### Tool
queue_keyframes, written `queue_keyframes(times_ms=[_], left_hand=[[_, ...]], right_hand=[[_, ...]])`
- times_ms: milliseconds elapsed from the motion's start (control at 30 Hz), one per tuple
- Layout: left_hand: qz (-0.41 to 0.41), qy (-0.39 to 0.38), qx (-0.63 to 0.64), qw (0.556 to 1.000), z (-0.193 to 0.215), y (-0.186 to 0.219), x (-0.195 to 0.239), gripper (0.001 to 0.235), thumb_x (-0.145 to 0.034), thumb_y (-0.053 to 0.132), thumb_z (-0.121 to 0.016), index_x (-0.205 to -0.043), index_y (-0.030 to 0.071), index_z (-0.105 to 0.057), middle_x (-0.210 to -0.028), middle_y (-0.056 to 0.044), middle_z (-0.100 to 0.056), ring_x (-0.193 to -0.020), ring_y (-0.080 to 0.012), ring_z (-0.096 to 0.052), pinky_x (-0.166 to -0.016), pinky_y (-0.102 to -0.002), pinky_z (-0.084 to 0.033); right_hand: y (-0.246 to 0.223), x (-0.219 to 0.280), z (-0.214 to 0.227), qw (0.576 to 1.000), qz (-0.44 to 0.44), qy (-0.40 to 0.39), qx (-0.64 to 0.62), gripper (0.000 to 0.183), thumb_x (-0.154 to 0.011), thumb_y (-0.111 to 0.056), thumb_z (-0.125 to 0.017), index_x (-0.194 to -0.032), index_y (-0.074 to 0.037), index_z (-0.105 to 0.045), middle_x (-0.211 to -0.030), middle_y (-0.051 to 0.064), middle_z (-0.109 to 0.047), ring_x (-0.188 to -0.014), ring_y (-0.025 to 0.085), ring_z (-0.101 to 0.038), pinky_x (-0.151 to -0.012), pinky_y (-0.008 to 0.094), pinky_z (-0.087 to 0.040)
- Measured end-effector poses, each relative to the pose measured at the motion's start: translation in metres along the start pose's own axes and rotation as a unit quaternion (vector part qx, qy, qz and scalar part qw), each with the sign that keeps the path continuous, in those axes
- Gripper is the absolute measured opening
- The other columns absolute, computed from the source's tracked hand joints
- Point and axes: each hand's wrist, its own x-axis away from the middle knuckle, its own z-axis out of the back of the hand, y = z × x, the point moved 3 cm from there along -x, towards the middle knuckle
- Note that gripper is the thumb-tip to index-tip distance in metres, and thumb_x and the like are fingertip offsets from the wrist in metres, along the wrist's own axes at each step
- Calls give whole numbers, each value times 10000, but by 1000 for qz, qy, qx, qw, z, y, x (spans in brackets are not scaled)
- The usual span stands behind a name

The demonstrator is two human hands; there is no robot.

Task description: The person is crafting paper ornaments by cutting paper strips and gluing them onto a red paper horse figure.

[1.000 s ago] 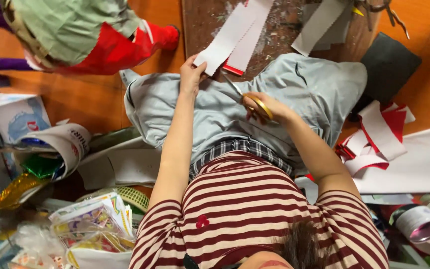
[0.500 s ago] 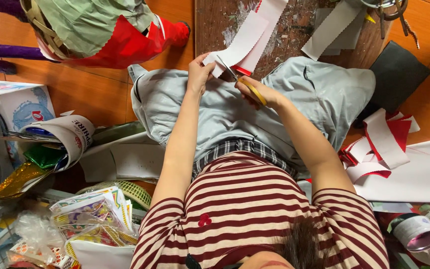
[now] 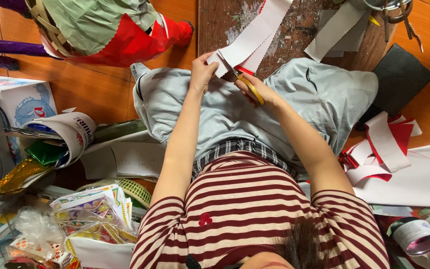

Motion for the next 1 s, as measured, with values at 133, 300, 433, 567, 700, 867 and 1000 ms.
queue_keyframes(times_ms=[133, 300, 433, 567, 700, 867, 1000], left_hand=[[8, -6, -9, 1000, 2, -4, 0, 390, -838, -24, -678, -1225, -52, -720, -897, -58, -696, -672, -94, -576, -545, -225, -447], [-2, -15, -3, 1000, 4, 3, 2, 373, -841, -31, -669, -1209, -70, -710, -968, -63, -738, -786, -105, -682, -683, -229, -569], [4, -21, 16, 1000, 5, 4, 9, 389, -827, -40, -673, -1214, -65, -688, -961, -58, -742, -790, -110, -690, -675, -227, -568], [-18, 14, 6, 1000, 25, 8, 20, 358, -832, -18, -702, -1183, 16, -641, -922, -29, -721, -760, -99, -678, -620, -244, -557], [38, 38, 2, 999, 45, -4, 40, 218, -936, 74, -743, -1144, 52, -684, -934, -22, -710, -754, -87, -651, -568, -224, -493], [38, 27, 32, 998, 39, -8, 54, 242, -931, 73, -734, -1169, 68, -692, -947, -10, -700, -797, -84, -680, -627, -230, -559], [7, 13, -6, 1000, 22, 20, 73, 398, -849, 29, -750, -1204, 141, -609, -917, -20, -714, -767, -99, -679, -629, -258, -560]], right_hand=[[0, -11, 0, 999, 32, -1, 7, 311, -966, -496, -607, -1079, -206, -601, -692, -85, -503, -497, 57, -473, -424, 229, -370], [-1, -15, -1, 998, 23, 43, 48, 339, -936, -458, -715, -1051, -148, -638, -687, -63, -533, -508, 54, -478, -442, 235, -363], [20, -27, 5, 997, 14, 63, 33, 312, -926, -397, -749, -1054, -128, -656, -678, -46, -539, -530, 88, -477, -453, 258, -365], [21, -49, 55, 916, 279, 244, 154, 406, -948, -225, -824, -1266, -82, -615, -958, 50, -669, -854, 156, -621, -720, 319, -532], [10, -50, 139, 791, 261, 498, 242, 611, -966, -49, -735, -1486, -96, -418, -1138, 209, -738, -1035, 329, -721, -900, 442, -545], [9, -57, 196, 752, 139, 498, 409, 340, -1032, -183, -726, -1271, -38, -533, -1104, 247, -711, -1039, 410, -698, -922, 496, -536], [-26, -26, 239, 708, 210, 579, 344, 176, -1035, -163, -661, -1176, -60, -642, -1326, 197, -641, -1273, 320, -566, -1105, 454, -497]])
